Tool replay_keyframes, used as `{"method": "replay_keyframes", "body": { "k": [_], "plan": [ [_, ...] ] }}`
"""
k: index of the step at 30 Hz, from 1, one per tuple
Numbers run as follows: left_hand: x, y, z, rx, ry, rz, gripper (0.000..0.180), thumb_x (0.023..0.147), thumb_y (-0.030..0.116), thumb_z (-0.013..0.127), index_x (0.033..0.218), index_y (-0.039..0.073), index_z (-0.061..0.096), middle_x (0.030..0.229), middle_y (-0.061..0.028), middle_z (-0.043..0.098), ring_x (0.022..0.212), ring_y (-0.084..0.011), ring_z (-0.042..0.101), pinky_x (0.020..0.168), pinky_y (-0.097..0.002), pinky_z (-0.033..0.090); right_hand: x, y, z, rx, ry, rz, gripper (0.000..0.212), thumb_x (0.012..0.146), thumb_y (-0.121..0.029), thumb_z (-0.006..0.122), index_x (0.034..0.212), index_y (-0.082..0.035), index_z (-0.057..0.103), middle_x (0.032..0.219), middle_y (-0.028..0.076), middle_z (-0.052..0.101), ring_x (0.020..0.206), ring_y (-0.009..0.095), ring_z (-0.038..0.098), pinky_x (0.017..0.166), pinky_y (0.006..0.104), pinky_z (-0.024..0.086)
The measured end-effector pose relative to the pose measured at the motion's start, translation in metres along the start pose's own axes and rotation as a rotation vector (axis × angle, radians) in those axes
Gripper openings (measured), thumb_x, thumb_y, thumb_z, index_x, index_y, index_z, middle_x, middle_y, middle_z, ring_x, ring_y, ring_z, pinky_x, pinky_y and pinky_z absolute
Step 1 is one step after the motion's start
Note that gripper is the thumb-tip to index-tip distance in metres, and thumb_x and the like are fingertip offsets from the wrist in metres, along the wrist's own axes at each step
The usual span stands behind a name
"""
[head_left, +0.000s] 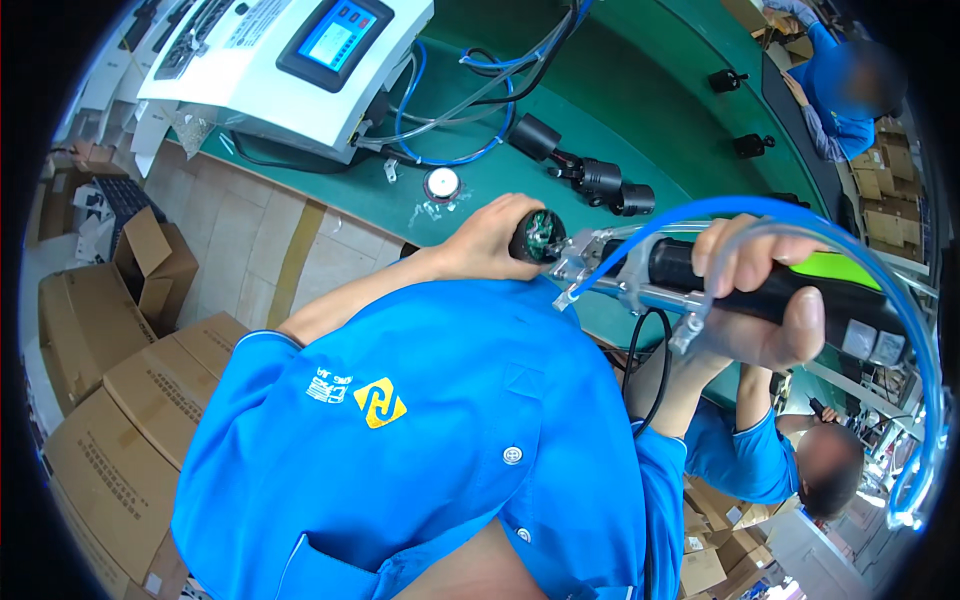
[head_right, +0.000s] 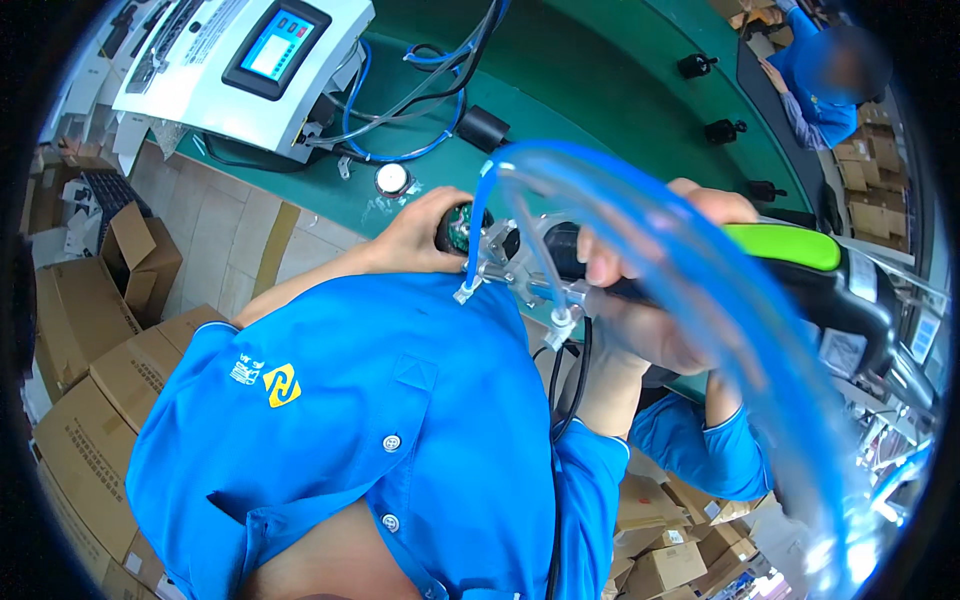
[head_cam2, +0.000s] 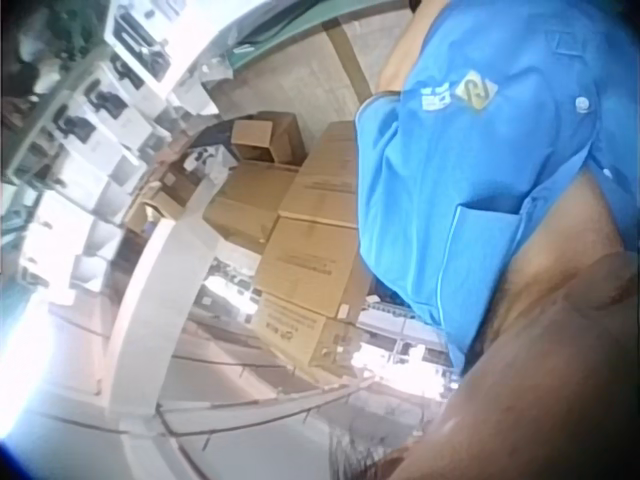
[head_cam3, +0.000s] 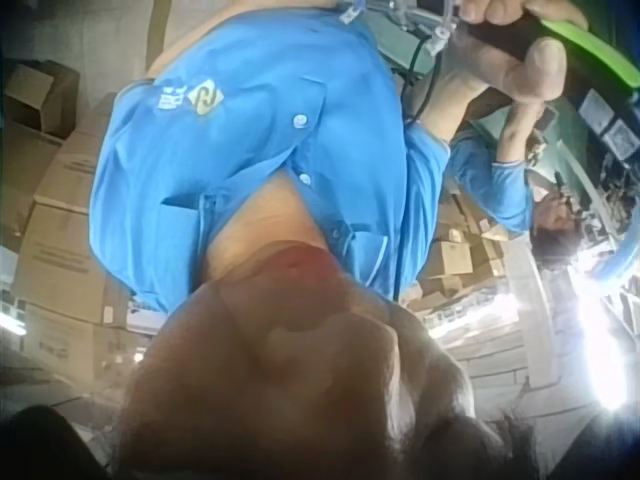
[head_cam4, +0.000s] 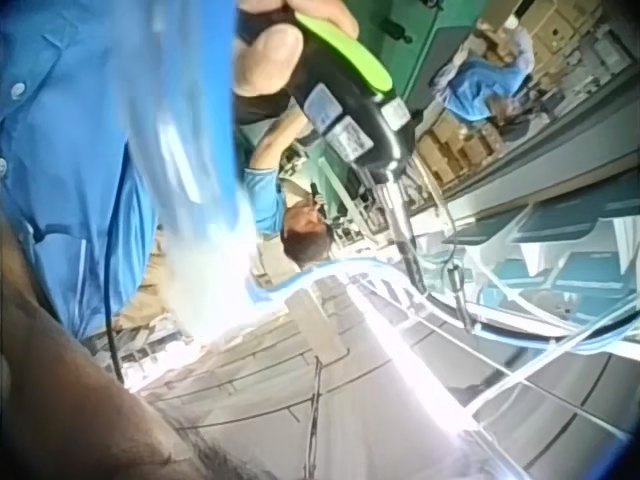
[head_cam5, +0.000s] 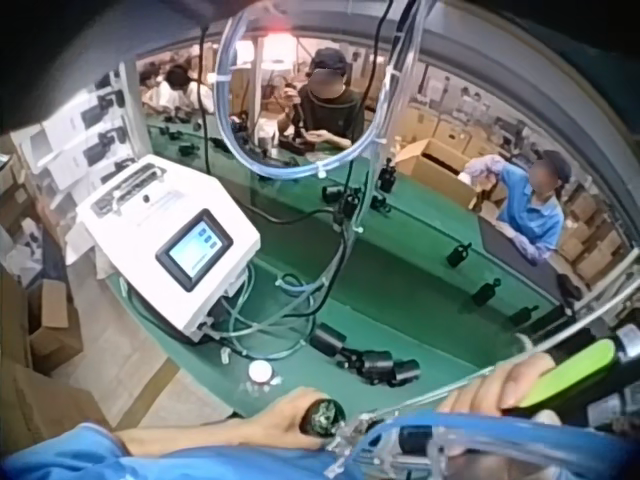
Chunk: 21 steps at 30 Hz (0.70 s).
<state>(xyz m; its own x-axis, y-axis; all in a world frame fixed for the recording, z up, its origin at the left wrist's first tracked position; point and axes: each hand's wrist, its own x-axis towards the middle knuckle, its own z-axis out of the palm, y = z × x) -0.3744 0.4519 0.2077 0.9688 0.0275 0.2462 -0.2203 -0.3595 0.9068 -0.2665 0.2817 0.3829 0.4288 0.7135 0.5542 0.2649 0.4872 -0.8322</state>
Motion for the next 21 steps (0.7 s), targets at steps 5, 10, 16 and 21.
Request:
{"method": "replay_keyframes", "body": {
  "k": [5,10,16,21],
  "plan": [
    [0.014,-0.004,0.004,-0.005,-0.073,-0.249,0.058,0.058,0.019,0.074,0.106,-0.001,0.047,0.097,-0.0156,0.054,0.091,-0.0253,0.054,0.079,-0.0323,0.043,-0.004,-0.005,-0.009,0.316,0.339,-0.038,0.036,0.073,-0.029,0.051,0.095,-0.001,0.048,0.067,0.008,0.048,0.053,0.018,0.047,0.052,0.0340,0.041],
    [0.046,-0.026,0.001,0.034,-0.139,-0.419,0.066,0.060,0.021,0.070,0.112,-0.001,0.037,0.094,-0.0169,0.054,0.090,-0.0249,0.055,0.078,-0.0316,0.043,-0.034,-0.047,-0.027,0.231,0.453,-0.034,0.048,0.073,-0.035,0.053,0.104,-0.001,0.042,0.067,0.008,0.049,0.054,0.018,0.049,0.053,0.0335,0.042],
    [0.144,-0.056,0.010,0.218,-0.187,-0.179,0.059,0.064,0.017,0.066,0.110,-0.004,0.035,0.103,-0.0223,0.047,0.098,-0.0309,0.049,0.085,-0.0345,0.039,-0.070,-0.025,-0.041,0.156,0.634,0.009,0.051,0.067,-0.023,0.061,0.103,0.005,0.037,0.071,0.014,0.049,0.055,0.022,0.050,0.052,0.0323,0.042],
    [0.247,-0.094,0.031,0.605,-0.213,-0.109,0.057,0.061,0.017,0.066,0.110,0.003,0.042,0.106,-0.0193,0.046,0.099,-0.0345,0.046,0.086,-0.0389,0.039,-0.094,-0.024,-0.057,-0.002,0.696,0.086,0.054,0.067,-0.019,0.061,0.110,0.002,0.037,0.073,0.013,0.050,0.060,0.022,0.051,0.057,0.0320,0.042]
  ]
}}
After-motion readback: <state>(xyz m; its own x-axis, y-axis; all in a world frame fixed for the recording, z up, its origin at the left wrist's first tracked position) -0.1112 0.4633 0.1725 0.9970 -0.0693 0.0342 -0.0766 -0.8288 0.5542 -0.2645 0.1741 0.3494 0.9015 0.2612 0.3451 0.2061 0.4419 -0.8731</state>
